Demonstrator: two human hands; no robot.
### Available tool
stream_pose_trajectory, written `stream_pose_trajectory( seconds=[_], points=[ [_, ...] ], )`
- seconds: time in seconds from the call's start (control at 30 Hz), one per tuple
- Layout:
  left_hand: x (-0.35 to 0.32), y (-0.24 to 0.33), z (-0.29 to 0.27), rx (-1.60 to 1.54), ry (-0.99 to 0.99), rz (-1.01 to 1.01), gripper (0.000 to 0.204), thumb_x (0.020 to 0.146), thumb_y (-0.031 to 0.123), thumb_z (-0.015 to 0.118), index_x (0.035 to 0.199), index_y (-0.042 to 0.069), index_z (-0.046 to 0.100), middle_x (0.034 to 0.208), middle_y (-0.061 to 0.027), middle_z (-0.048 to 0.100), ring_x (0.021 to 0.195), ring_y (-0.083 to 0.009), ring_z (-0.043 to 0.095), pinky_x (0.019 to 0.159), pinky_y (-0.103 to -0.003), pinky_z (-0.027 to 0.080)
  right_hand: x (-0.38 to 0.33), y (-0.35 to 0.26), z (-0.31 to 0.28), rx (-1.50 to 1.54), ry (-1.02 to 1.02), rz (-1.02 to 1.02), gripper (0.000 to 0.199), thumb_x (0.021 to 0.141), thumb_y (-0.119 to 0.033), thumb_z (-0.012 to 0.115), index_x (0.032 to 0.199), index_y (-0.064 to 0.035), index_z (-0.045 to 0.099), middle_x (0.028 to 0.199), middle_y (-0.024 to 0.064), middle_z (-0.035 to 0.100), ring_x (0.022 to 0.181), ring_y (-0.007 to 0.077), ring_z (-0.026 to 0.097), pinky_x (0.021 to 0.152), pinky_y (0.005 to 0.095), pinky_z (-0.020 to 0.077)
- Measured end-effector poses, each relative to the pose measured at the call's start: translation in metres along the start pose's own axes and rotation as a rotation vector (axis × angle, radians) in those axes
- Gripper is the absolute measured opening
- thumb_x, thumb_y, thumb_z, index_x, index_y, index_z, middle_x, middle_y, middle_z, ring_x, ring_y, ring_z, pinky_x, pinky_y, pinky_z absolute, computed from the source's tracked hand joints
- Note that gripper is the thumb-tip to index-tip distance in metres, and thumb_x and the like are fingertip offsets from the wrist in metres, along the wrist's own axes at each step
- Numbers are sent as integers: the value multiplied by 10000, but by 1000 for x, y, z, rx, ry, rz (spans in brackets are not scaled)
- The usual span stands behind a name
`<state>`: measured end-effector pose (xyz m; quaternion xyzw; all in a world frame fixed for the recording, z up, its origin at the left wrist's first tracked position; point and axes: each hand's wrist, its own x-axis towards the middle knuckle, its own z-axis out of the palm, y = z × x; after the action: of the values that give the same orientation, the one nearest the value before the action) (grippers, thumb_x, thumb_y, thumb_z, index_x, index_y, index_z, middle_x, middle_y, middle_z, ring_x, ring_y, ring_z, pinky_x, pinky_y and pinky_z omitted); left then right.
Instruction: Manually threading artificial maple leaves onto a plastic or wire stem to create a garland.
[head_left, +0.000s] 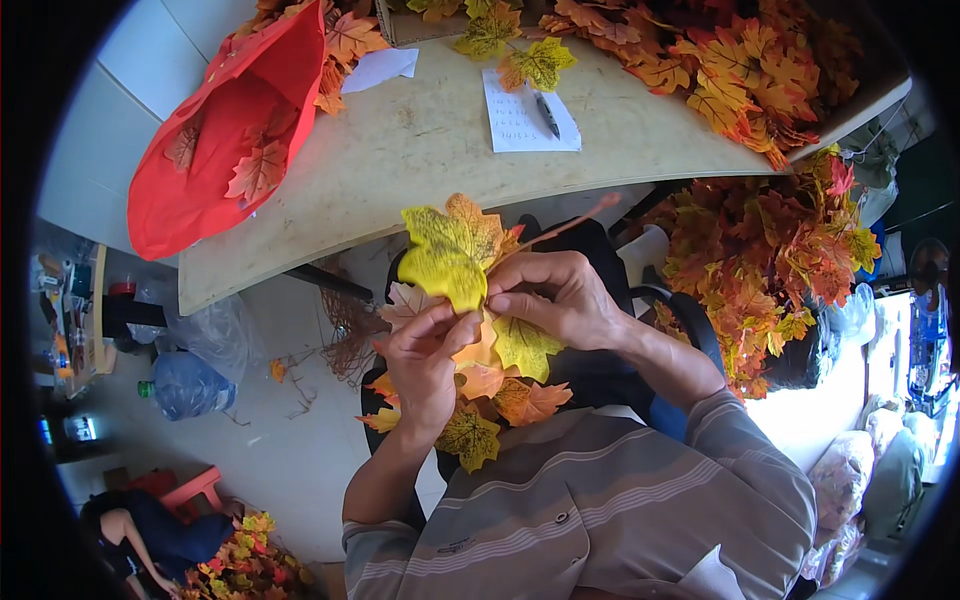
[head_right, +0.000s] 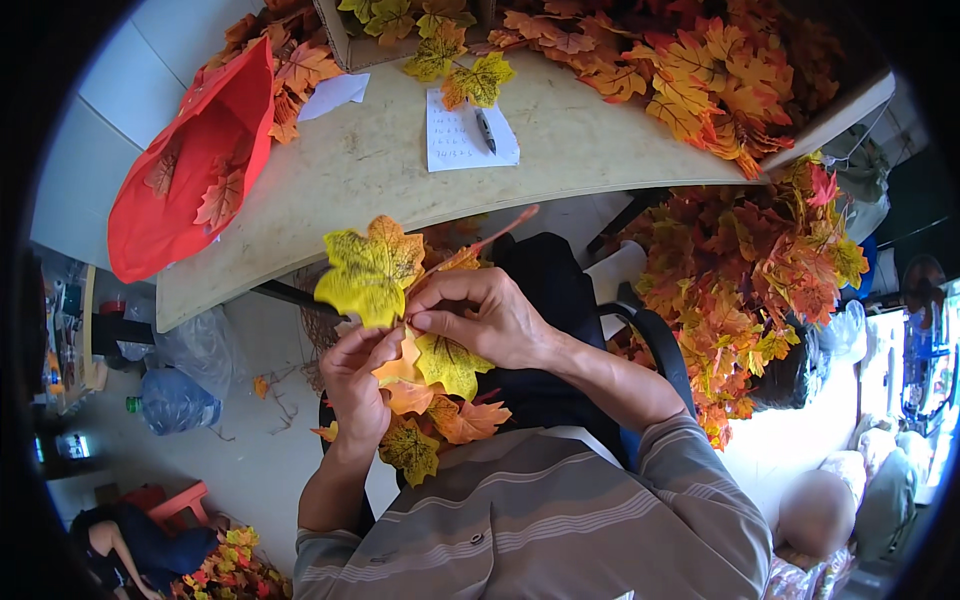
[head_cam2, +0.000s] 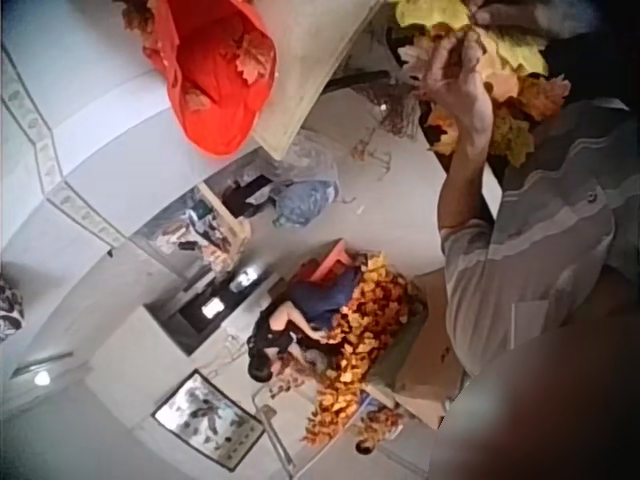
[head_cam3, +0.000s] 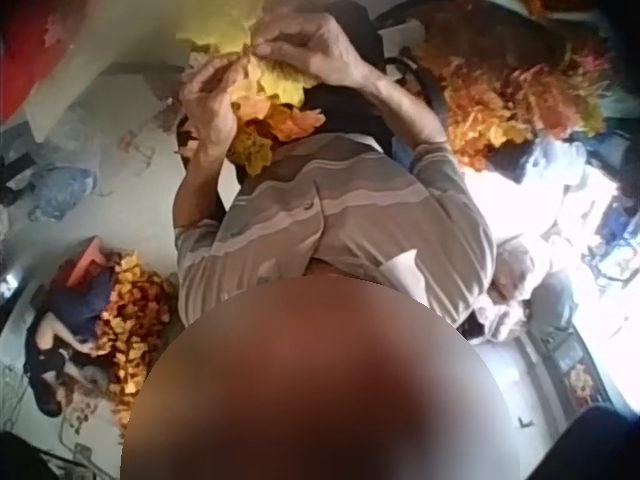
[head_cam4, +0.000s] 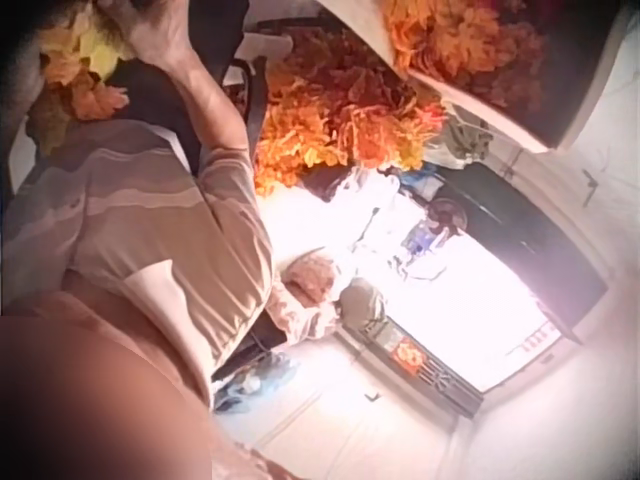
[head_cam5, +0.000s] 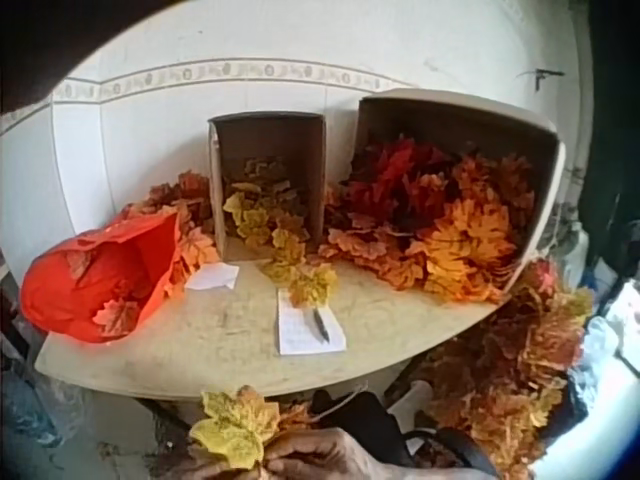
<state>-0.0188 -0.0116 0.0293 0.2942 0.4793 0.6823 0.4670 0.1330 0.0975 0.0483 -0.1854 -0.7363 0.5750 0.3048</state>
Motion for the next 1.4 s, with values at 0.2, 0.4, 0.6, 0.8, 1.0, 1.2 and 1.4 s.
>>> stream_pose_trajectory(
  seconds=[0.2,0.4,0.6,0.8,1.0,1.2,1.4],
  points=[
    [-1,-1,0,16,13,10,143,826,-16,683,961,-57,657,819,-35,670,730,-69,618,683,-191,480,-4,-1,2,319,45,193,106,889,-25,626,969,41,648,941,61,651,848,85,593,756,230,482],
    [-2,-4,0,50,2,17,138,815,-31,671,951,-53,659,842,-37,662,756,-72,611,701,-195,463,-8,2,4,220,25,165,100,890,-20,626,965,41,647,947,55,636,857,82,588,752,215,485],
    [-1,-3,1,52,2,34,116,819,-23,673,932,-49,658,832,-29,659,732,-65,609,689,-194,467,-9,3,6,184,57,145,115,893,-56,632,944,44,657,900,52,657,802,60,588,706,211,485],
    [0,-4,0,113,3,45,100,820,-25,671,915,-53,657,839,-30,661,733,-66,612,691,-191,472,-9,2,6,128,62,145,108,884,-53,644,939,38,661,878,48,653,768,55,590,654,203,479],
    [-1,-4,0,142,-9,52,116,815,-56,670,929,-61,653,845,-42,665,746,-73,623,691,-194,495,-9,-2,5,-36,74,75,81,805,21,684,879,40,656,869,73,640,787,93,597,662,233,477],
    [-2,-8,-7,241,-43,92,131,792,-81,679,919,-73,647,810,-30,659,708,-57,613,655,-189,492,-6,-8,1,-378,55,-222,77,788,33,669,864,35,658,818,82,644,748,114,602,605,268,470],
    [-2,2,-4,329,-85,78,132,818,-55,658,950,-52,671,852,-48,680,759,-76,619,713,-207,490,-6,0,1,92,27,182,53,853,-3,652,856,49,656,792,48,669,681,92,620,605,242,500]
  ],
)
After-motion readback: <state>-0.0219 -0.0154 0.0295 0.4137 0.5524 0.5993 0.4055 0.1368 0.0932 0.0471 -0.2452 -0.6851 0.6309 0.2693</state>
